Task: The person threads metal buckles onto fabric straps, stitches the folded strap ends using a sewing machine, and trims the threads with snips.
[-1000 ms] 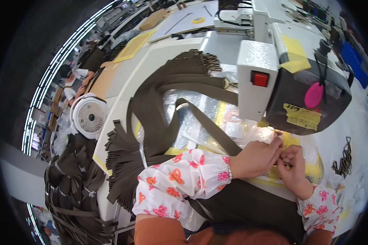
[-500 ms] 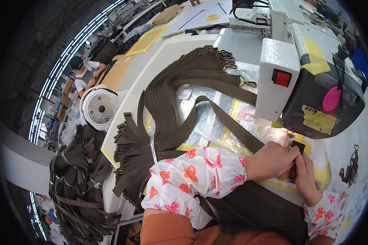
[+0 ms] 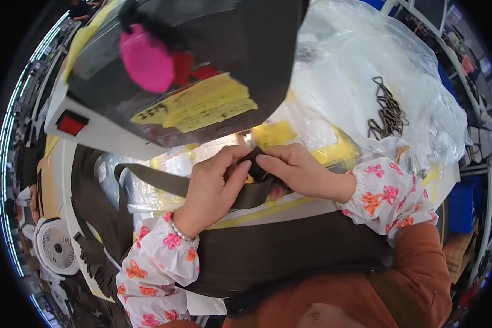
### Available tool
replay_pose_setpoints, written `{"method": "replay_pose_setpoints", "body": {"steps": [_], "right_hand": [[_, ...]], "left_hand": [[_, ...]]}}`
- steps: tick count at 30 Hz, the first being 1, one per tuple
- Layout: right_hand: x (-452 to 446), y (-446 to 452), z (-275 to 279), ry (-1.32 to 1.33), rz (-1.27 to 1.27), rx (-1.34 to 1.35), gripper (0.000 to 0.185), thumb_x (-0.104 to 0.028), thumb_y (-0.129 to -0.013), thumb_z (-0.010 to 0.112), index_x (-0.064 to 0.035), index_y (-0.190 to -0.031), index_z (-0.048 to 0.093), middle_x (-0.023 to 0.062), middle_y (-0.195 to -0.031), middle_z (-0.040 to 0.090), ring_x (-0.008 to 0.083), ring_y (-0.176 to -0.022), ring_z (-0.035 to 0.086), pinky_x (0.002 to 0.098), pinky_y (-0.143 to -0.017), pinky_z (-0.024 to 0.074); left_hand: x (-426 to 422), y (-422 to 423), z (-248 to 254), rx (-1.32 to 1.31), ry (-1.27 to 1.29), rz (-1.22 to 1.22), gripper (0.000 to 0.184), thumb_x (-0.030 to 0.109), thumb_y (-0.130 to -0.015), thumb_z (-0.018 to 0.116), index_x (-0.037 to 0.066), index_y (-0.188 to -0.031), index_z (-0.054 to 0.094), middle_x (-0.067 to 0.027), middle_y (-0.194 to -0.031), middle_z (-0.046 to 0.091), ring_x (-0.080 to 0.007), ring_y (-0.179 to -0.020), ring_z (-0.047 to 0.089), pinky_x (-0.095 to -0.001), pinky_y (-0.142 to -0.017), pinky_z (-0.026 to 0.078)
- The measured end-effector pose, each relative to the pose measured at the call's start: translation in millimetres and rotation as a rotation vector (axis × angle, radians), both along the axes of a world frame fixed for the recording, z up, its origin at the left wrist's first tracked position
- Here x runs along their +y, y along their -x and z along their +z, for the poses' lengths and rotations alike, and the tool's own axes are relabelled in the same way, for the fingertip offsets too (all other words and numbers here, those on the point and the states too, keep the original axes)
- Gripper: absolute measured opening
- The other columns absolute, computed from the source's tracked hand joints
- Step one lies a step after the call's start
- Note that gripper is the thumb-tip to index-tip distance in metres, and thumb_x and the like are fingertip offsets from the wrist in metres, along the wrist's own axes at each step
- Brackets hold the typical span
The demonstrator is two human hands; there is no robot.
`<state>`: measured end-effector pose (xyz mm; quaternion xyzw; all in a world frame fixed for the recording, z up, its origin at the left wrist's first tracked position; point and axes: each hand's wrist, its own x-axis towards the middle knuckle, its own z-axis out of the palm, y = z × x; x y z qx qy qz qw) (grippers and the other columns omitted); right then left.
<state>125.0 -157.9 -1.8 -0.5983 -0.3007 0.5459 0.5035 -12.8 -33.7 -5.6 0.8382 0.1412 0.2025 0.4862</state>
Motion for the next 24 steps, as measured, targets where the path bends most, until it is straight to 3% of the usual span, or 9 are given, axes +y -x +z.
{"method": "replay_pose_setpoints", "body": {"steps": [5,8,11,14,17,20,21,24], "right_hand": [[2,1,-9,0.007,-0.055,0.087,0.031,-0.024,-0.094,0.044,0.002,-0.08,0.054,0.0053,-0.061,0.056,0.0106,-0.047,0.056,0.0224,-0.044,0.0454],[1,-1,-10,-0.053,-0.103,0.146,0.033,-0.027,-0.094,0.045,0.0025,-0.082,0.054,0.0056,-0.062,0.055,0.0107,-0.047,0.055,0.0227,-0.045,0.0452],[3,5,-10,-0.089,-0.122,-0.04,0.034,-0.028,-0.095,0.044,0.0025,-0.084,0.053,0.0056,-0.063,0.056,0.0113,-0.046,0.054,0.0232,-0.045,0.0455],[1,5,-10,-0.163,-0.109,-0.105,0.036,-0.03,-0.096,0.042,0.0028,-0.085,0.053,0.006,-0.064,0.056,0.011,-0.047,0.055,0.0231,-0.046,0.046],[3,9,-12,-0.18,-0.08,-0.168,0.035,-0.028,-0.096,0.04,0.0033,-0.085,0.052,0.0087,-0.062,0.056,0.0133,-0.048,0.057,0.025,-0.046,0.0462],[4,9,-12,-0.201,-0.032,-0.303,0.031,-0.023,-0.095,0.041,0.0034,-0.082,0.05,0.0149,-0.061,0.055,0.0247,-0.052,0.059,0.0322,-0.048,0.0454],[4,8,-13,-0.252,-0.033,-0.386,0.029,-0.021,-0.095,0.042,0.0031,-0.081,0.05,0.0167,-0.061,0.055,0.0288,-0.054,0.058,0.0348,-0.05,0.0445],[5,6,-14,-0.372,-0.036,-0.579,0.024,-0.017,-0.093,0.043,0.0024,-0.08,0.049,0.0207,-0.062,0.054,0.0387,-0.06,0.055,0.0413,-0.053,0.0421]], "left_hand": [[-1,-3,9,-0.136,-0.944,-0.171,0.027,0.002,-0.07,0.059,-0.003,-0.097,0.059,-0.0108,-0.081,0.06,-0.0196,-0.063,0.058,-0.0305,-0.055,0.047],[-12,-4,13,-0.007,-1.167,-0.163,0.033,0.004,-0.065,0.058,-0.006,-0.097,0.059,-0.013,-0.09,0.06,-0.0199,-0.066,0.058,-0.0295,-0.057,0.048],[-11,-6,12,-0.016,-1.175,-0.157,0.03,0.004,-0.069,0.06,-0.004,-0.099,0.059,-0.0117,-0.091,0.061,-0.0201,-0.068,0.058,-0.0296,-0.058,0.048],[-3,-7,2,-0.165,-0.727,-0.073,0.021,0.007,-0.075,0.063,-0.001,-0.094,0.06,-0.0098,-0.083,0.063,-0.0206,-0.064,0.058,-0.0293,-0.058,0.048],[5,-4,6,0.047,-0.148,-0.035,0.014,0.012,-0.081,0.064,0.0,-0.086,0.059,-0.0047,-0.067,0.06,-0.0148,-0.055,0.054,-0.0259,-0.053,0.044],[10,-5,2,0.192,0.163,-0.093,0.015,0.013,-0.083,0.062,0.0,-0.08,0.056,-0.0011,-0.056,0.053,-0.0073,-0.05,0.045,-0.0227,-0.049,0.038],[11,-5,1,0.208,0.199,-0.111,0.016,0.014,-0.085,0.061,0.001,-0.08,0.054,0.0,-0.059,0.05,-0.0031,-0.054,0.04,-0.0201,-0.049,0.034],[13,-4,3,0.206,0.309,-0.157,0.016,0.016,-0.086,0.059,0.002,-0.081,0.054,-0.0015,-0.063,0.052,-0.0047,-0.055,0.044,-0.0213,-0.051,0.036]]}}
